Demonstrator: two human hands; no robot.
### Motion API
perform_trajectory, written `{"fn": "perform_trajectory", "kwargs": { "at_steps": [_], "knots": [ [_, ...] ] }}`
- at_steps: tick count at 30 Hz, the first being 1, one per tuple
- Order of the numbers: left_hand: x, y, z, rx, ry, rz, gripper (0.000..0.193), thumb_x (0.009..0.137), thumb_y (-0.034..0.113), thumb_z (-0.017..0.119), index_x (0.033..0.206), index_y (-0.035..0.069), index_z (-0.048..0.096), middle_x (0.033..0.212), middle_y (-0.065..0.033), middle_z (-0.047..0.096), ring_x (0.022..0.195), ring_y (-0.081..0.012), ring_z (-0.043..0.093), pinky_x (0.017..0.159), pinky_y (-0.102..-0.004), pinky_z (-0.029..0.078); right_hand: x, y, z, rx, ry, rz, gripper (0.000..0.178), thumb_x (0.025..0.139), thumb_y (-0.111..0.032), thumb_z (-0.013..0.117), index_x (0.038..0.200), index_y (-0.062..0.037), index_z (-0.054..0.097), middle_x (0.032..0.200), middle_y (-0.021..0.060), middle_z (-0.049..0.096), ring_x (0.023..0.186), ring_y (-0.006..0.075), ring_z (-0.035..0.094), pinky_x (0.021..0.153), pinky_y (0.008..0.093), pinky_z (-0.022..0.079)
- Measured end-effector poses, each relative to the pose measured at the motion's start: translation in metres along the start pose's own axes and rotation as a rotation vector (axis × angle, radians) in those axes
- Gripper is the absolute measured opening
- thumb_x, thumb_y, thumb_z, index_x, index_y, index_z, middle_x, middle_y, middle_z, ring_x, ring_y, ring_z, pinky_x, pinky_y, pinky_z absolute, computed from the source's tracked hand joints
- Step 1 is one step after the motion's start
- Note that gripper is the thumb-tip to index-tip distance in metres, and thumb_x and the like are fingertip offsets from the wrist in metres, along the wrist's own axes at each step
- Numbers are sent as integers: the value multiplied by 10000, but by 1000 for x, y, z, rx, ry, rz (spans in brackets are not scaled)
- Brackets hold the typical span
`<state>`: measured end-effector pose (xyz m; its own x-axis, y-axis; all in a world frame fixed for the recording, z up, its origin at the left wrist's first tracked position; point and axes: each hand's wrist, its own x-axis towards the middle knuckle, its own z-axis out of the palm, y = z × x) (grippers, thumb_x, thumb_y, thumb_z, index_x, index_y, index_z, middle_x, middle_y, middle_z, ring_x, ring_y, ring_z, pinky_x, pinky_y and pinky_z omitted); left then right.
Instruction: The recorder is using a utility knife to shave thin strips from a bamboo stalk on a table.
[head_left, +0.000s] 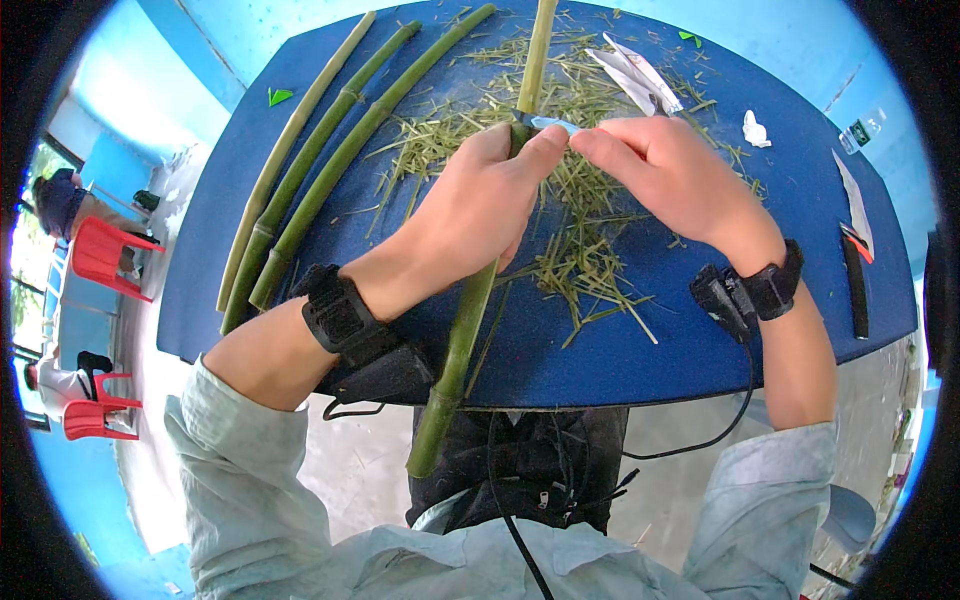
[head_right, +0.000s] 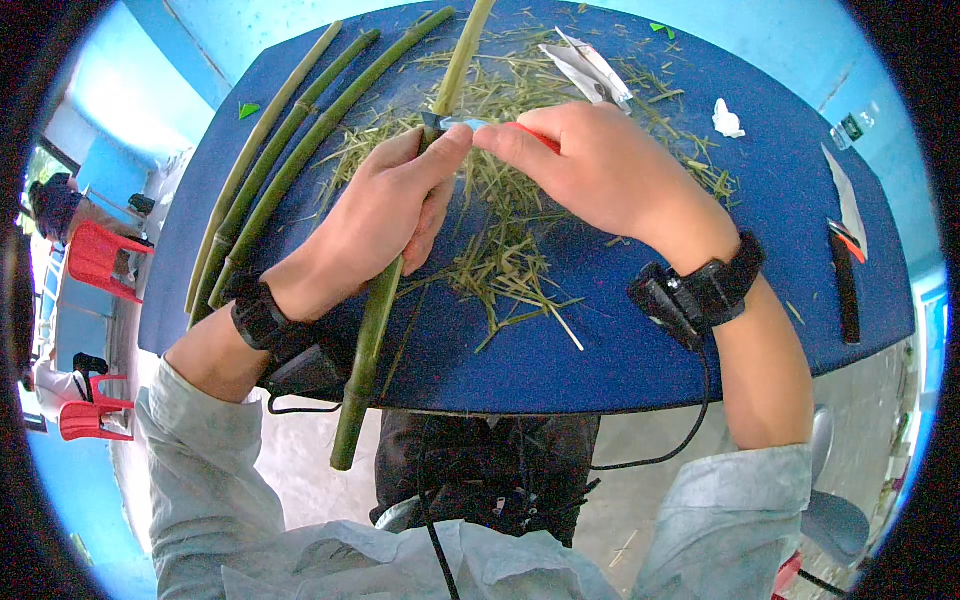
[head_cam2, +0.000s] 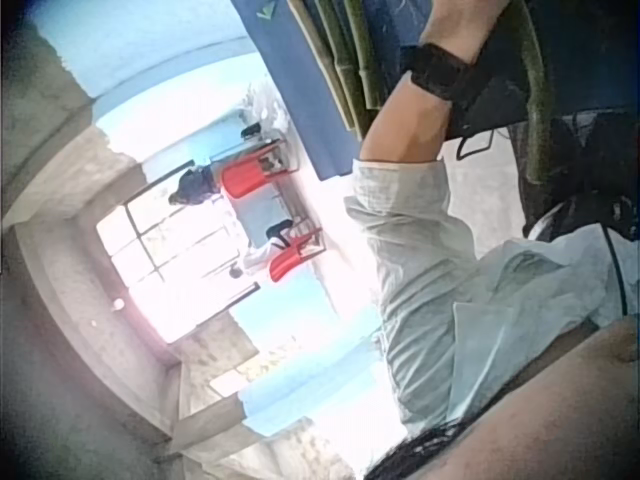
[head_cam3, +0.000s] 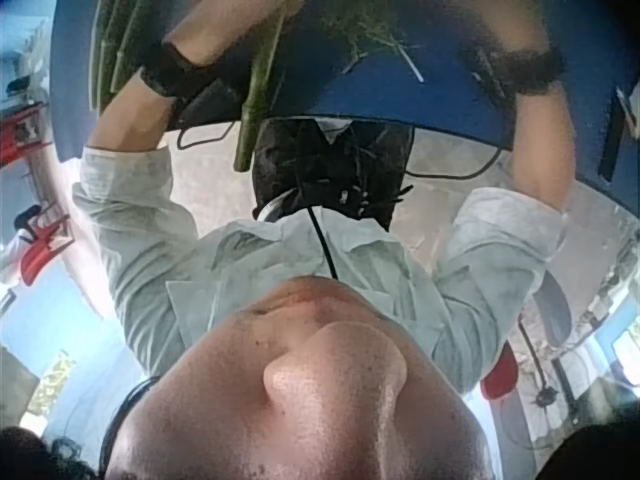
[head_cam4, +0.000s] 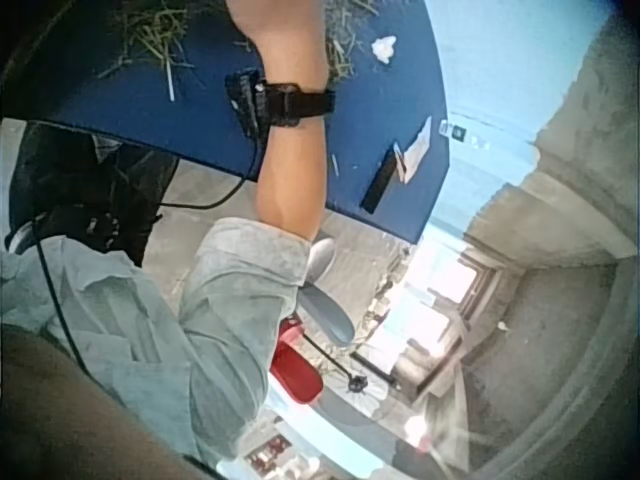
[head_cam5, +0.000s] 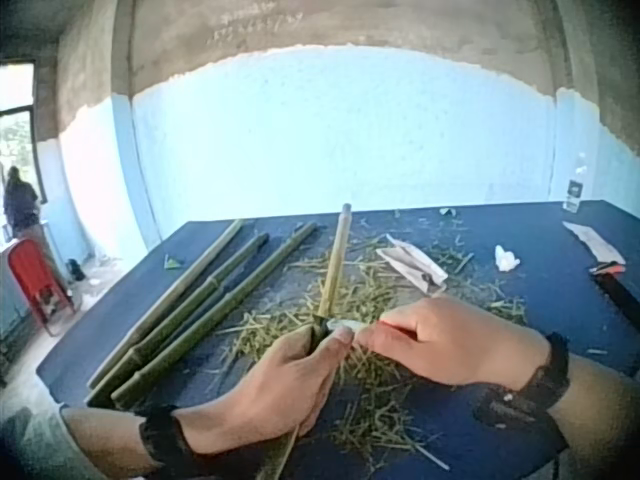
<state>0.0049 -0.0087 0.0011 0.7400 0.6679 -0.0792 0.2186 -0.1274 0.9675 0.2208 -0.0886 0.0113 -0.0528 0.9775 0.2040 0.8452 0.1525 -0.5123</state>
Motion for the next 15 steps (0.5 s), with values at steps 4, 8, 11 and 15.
{"fn": "perform_trajectory", "kwargs": {
  "at_steps": [4, 8, 11, 15],
  "knots": [
    [0, 1, 0, -7, 42, -41, 504, 1115, 459, 501, 896, 6, 531, 580, -44, 517, 422, -165, 534, 399, -339, 418, 1, -9, 4, -101, 90, -14, 568, 1067, -541, 567, 839, -31, 670, 672, 195, 607, 630, 383, 582, 603, 463, 456],
    [1, 4, 0, -51, 48, -60, 526, 1102, 490, 512, 923, -4, 541, 580, -37, 503, 419, -160, 528, 393, -336, 414, 4, -4, 5, -188, 150, -43, 547, 1058, -557, 569, 877, -61, 715, 722, 203, 654, 707, 424, 649, 625, 489, 494],
    [1, 5, 1, -43, 58, -74, 535, 1098, 501, 514, 913, 0, 534, 577, -31, 493, 416, -156, 523, 390, -334, 412, 5, -1, 8, -224, 201, -54, 522, 1055, -560, 571, 919, -85, 738, 737, 198, 668, 737, 430, 671, 636, 501, 512],
    [-2, 11, 11, -2, 45, -82, 569, 1123, 520, 458, 765, 79, 490, 517, -2, 441, 380, -133, 465, 397, -295, 384, 11, 18, 4, -248, 346, -39, 488, 1052, -562, 574, 992, -117, 766, 761, 187, 687, 762, 432, 687, 646, 509, 523]
  ]
}}
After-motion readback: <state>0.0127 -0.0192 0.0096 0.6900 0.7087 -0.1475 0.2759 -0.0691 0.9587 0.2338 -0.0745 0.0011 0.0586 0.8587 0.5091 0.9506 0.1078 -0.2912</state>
